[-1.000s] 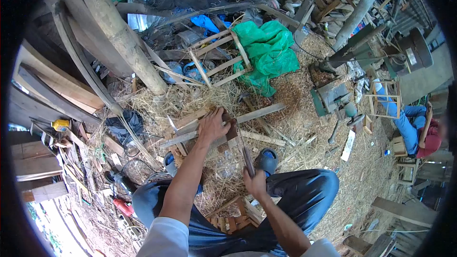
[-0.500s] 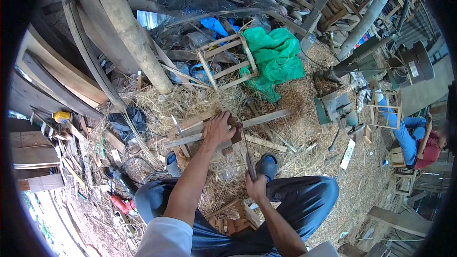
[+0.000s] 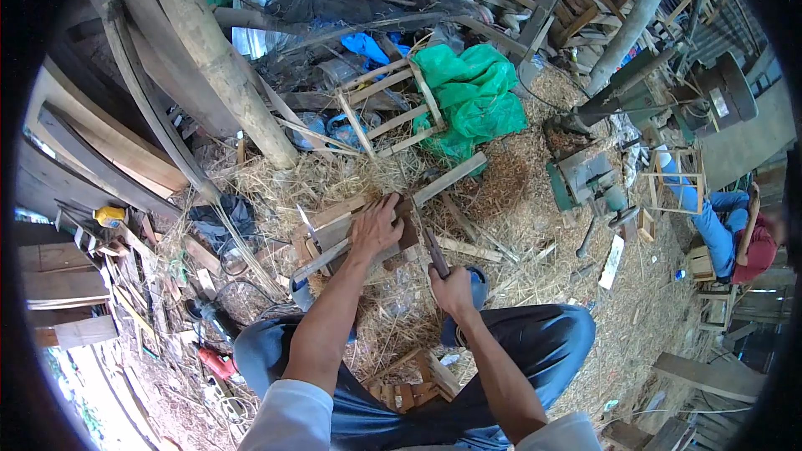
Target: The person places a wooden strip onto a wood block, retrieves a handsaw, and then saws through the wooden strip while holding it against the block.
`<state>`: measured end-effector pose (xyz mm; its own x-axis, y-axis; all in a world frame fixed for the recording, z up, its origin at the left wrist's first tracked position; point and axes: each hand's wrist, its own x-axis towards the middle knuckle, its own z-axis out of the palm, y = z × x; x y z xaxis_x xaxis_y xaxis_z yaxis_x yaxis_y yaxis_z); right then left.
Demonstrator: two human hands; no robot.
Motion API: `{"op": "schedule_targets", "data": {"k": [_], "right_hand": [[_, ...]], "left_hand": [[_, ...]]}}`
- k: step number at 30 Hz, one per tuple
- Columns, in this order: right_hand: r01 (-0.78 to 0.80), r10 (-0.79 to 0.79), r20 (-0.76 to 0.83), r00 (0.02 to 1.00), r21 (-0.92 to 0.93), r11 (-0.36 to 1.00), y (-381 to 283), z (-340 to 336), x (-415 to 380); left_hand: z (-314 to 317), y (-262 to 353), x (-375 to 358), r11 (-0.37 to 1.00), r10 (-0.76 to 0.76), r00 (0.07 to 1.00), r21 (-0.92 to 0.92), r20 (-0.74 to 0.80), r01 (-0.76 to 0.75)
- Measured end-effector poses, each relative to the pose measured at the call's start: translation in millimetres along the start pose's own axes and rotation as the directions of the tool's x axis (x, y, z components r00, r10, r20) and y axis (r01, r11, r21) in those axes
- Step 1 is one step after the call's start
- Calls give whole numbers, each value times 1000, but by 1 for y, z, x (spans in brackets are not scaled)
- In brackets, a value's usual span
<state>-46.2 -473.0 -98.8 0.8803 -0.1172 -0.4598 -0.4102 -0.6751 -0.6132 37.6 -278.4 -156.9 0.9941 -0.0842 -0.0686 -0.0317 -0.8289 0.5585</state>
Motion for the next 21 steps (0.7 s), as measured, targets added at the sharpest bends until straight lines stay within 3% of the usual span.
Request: {"op": "schedule_targets", "data": {"k": [4,5,7,10,11,13,15,19,21], "right_hand": [[98,-97,-57,994,16,995,40,-3,-34],[144,-138,-106,985,52,988,50,1,-44],[20,-18,-22,1000,95,995,48,0,-49],[13,-12,-16,1000,45,999,8,-7,-29],[118,-117,-23,993,75,990,12,4,-12],[106,-105,-10,994,50,993,12,9,4],[120,-120,-17,993,54,991,6,5,-4],[177,-173,-99,980,26,984,53,16,-32],[117,-107,-91,990,103,988,54,18,-39]], "left_hand": [[3,-1,-3,997,-73,994,-23,85,75],[2,-2,-5,1000,11,996,-18,86,-10],[0,-3,-5,995,96,991,-11,90,-95],[2,0,-8,997,73,997,8,38,-73],[2,0,-9,998,46,999,32,28,-47],[2,1,-9,998,21,1000,62,18,-22],[-2,2,-6,999,-4,999,-33,35,5],[-8,8,-1,995,-57,994,-77,94,65],[12,-6,1,999,6,997,-31,-79,-9]]}}
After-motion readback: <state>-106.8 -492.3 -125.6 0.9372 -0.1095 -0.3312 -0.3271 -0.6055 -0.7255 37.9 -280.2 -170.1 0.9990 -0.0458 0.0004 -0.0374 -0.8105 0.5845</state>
